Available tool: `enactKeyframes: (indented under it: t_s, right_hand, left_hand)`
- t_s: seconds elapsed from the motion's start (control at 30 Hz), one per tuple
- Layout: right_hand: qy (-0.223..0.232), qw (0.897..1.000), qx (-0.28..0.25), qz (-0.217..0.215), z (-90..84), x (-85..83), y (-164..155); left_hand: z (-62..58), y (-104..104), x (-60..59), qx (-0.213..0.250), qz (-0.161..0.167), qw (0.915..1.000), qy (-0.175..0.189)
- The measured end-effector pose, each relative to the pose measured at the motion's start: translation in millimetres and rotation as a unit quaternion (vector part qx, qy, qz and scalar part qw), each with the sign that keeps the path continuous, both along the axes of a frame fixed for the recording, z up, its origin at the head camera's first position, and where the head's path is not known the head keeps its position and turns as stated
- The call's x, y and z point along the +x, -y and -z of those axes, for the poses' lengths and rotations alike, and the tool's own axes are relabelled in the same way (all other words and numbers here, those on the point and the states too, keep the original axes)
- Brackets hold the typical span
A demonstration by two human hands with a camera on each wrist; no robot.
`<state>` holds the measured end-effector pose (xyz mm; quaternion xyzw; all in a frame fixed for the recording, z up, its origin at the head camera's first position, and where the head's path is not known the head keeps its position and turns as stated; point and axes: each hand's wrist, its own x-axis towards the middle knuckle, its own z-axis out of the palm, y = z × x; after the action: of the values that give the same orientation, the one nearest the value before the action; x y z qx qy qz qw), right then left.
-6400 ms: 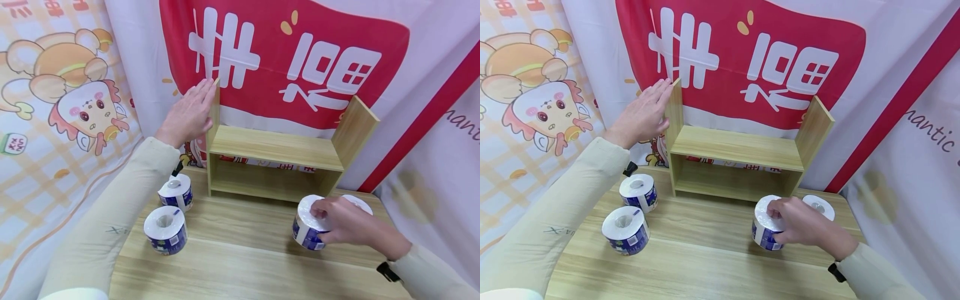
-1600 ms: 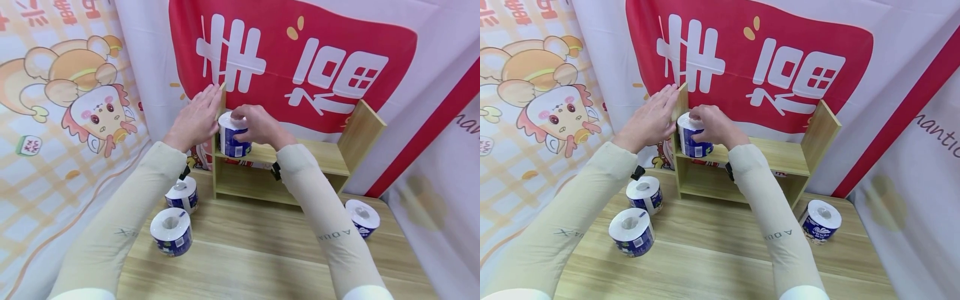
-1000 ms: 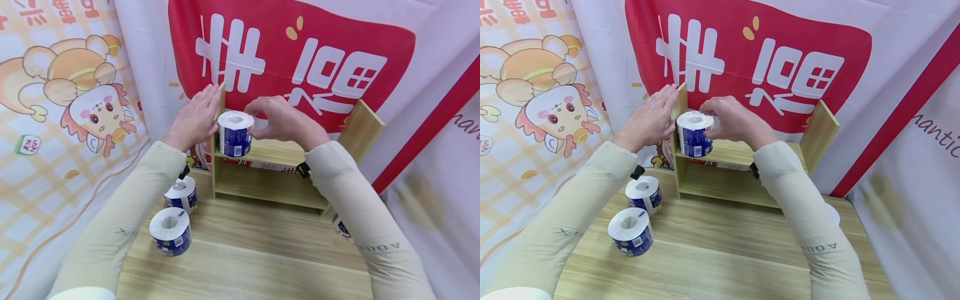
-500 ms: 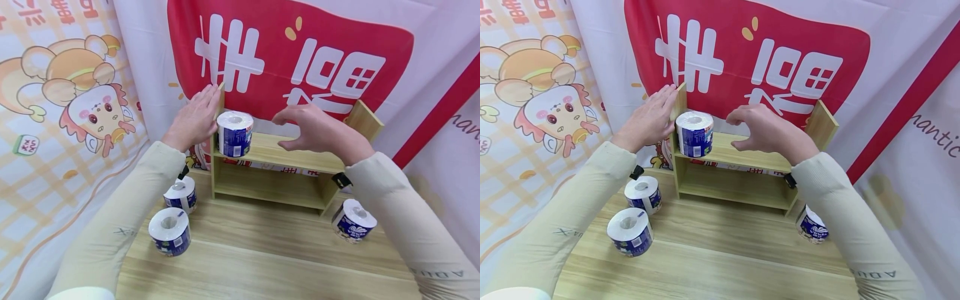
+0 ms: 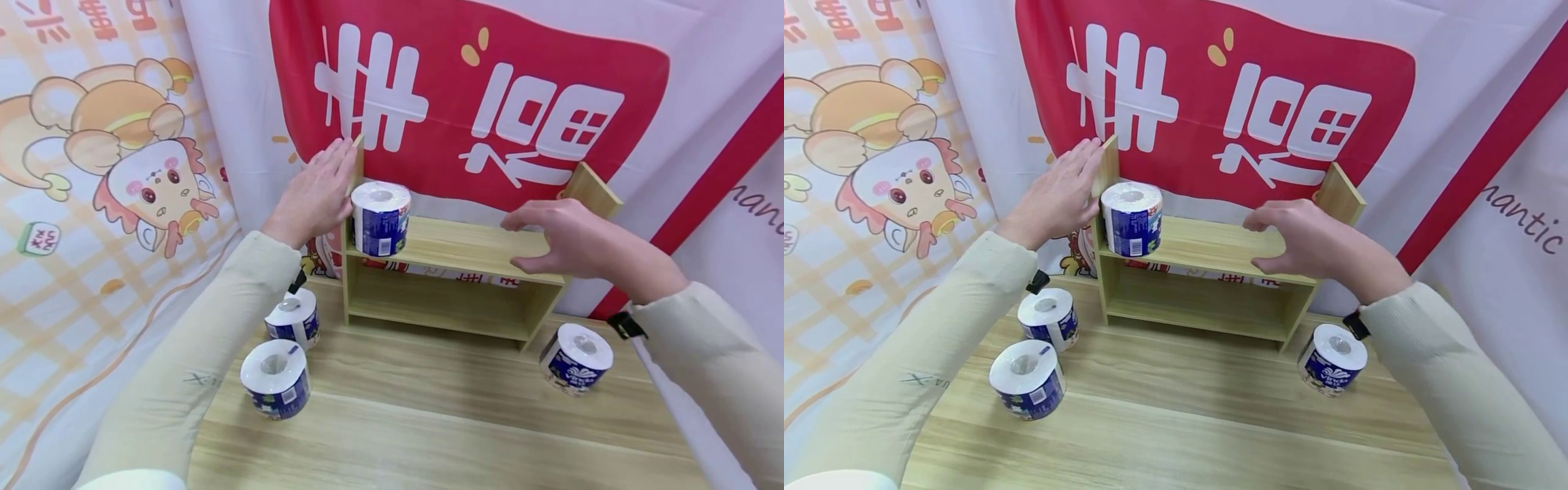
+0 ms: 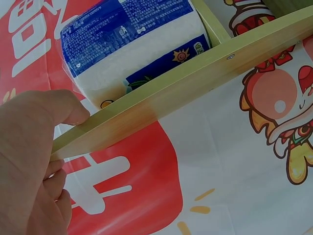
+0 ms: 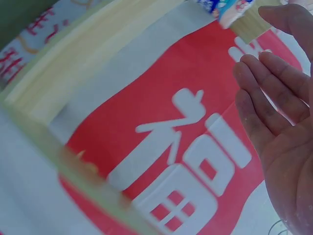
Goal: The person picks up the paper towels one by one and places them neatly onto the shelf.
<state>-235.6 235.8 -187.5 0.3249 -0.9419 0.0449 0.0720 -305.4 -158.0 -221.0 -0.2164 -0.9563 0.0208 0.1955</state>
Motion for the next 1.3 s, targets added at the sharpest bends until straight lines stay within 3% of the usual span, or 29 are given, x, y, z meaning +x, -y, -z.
enactKeyframes:
  t_s: [0.47, 0.77, 1.2, 1.3]
  right_hand:
    - [0.015, 0.999, 0.007, 0.036, 37.7, 13.4, -82]
    - [0.037, 0.997, 0.001, 0.071, 71.2, 16.8, -125]
    - [0.087, 0.992, -0.005, 0.094, 126.7, 15.6, -158]
    - [0.078, 0.993, 0.001, 0.094, 140.6, 15.8, -164]
  left_hand:
    - [0.7, 1, 2.0, 0.000, 0.001, 1.0000, 0.000]
    - [0.8, 0, 2.3, -0.003, -0.003, 1.0000, -0.004]
    - [0.5, 2, 1.0, 0.004, 0.000, 1.0000, -0.002]
    - [0.3, 2, 0.5, 0.005, 0.003, 1.0000, -0.003]
